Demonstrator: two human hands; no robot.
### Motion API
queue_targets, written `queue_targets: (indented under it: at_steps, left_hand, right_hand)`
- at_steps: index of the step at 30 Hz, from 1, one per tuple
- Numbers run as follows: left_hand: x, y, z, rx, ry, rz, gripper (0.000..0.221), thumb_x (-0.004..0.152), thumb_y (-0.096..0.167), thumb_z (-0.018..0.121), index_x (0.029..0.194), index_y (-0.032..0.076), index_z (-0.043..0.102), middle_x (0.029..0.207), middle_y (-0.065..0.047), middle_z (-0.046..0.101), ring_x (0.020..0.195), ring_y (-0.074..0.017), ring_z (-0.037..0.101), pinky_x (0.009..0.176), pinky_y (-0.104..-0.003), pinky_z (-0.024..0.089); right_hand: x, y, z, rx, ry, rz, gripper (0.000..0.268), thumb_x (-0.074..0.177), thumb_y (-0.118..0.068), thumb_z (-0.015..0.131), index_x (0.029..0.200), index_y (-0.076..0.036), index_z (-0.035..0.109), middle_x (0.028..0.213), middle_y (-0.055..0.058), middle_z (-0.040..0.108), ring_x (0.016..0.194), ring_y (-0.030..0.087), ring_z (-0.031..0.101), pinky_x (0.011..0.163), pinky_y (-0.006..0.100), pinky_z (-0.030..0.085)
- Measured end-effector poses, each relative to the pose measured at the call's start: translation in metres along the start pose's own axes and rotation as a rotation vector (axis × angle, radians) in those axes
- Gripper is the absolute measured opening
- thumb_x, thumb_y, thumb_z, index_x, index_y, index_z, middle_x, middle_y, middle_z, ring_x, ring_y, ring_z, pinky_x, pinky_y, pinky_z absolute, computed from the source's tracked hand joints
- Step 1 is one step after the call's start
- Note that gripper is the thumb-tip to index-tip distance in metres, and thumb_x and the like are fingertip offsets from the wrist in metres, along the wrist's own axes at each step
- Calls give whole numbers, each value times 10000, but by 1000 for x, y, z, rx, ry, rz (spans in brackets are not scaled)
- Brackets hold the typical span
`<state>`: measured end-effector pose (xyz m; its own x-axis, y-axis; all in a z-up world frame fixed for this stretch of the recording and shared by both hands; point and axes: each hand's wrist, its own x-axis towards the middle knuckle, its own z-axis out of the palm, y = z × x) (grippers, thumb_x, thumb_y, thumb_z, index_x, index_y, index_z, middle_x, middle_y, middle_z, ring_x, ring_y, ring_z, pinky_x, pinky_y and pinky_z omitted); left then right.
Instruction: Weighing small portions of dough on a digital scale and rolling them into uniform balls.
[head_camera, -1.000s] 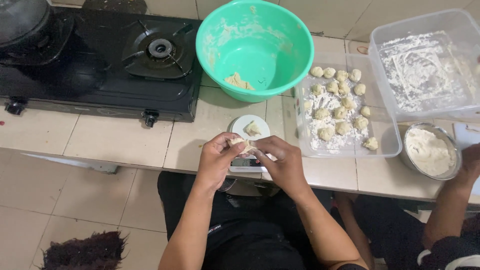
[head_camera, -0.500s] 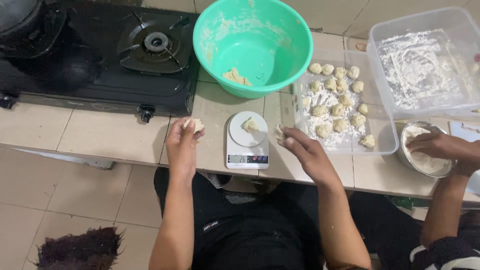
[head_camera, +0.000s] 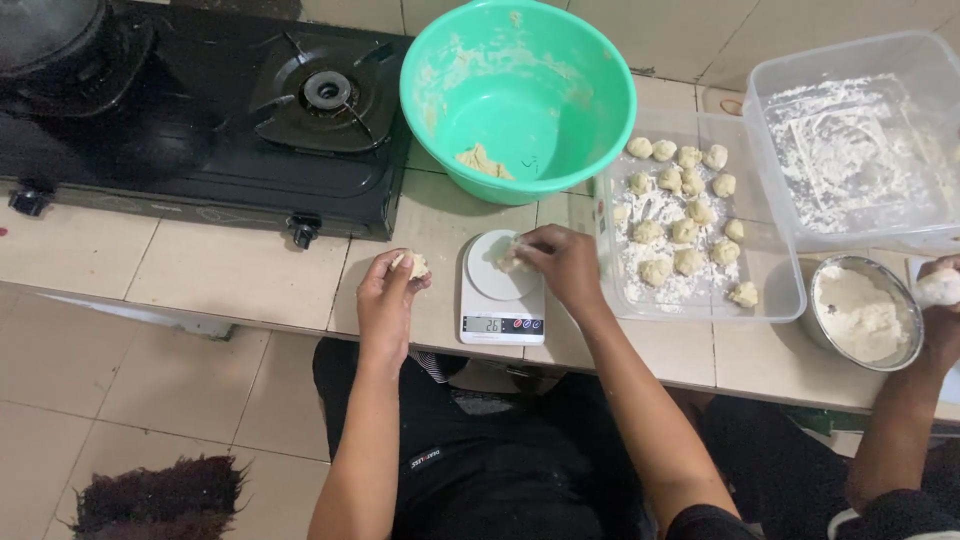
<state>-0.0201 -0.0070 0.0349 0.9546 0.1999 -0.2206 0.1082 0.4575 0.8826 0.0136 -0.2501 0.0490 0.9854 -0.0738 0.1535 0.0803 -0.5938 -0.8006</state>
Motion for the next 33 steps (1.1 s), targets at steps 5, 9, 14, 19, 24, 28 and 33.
queue_targets:
  at_steps: [5,9,14,19,24,28,33]
  left_hand:
    - [2,-4,-3,-29,7,-5,222,999,129,645,1166,-16,620,975,-148,619,819,-189,681,818,-312,604]
    - [6,-7,-4,-16,9,-8,204,1000,122,644,1148,-15,619,956,-146,622,807,-194,682,803,-317,605]
    - [8,-9,-3,-5,7,-18,199,997,127,648,1148,2,617,958,-138,626,809,-187,684,793,-306,605]
    - [5,-6,0,8,5,-21,185,995,122,650,1136,4,627,949,-139,632,801,-187,684,777,-296,601]
    - [7,-9,-1,-4,12,-27,186,990,114,654,1141,9,626,955,-139,629,807,-189,685,779,-299,602]
    - [7,-7,-2,1,16,-35,193,988,115,652,1148,8,626,958,-142,632,808,-190,687,777,-300,605]
    - [8,-7,-1,-12,12,-25,186,983,123,659,1130,13,625,936,-137,643,788,-185,689,765,-289,604]
  right_hand:
    - [-1,13,7,-368,-84,-99,181,929,-308,764,994,-148,820,1074,80,641,1041,285,606,900,422,553]
    - [-6,21,1,-557,-143,-239,425,1075,-412,491,982,-158,820,1206,82,559,1095,258,499,930,388,435]
    - [-7,33,2,-607,-183,-397,234,976,-238,648,1141,-153,791,1154,65,663,1115,264,614,943,399,467]
    - [-1,33,1,-301,-128,-224,141,910,-152,770,1046,-118,790,983,71,762,935,304,728,855,399,551]
    - [7,45,1,-86,-20,19,576,695,-166,964,1084,-53,554,972,139,645,923,320,676,803,488,535]
    - [0,10,-7,60,-69,160,555,782,-134,901,1196,-22,548,1152,200,677,1092,403,689,948,509,564]
    - [-6,18,-14,441,-171,167,379,980,17,500,1345,19,602,1233,287,700,1153,465,676,1012,564,523]
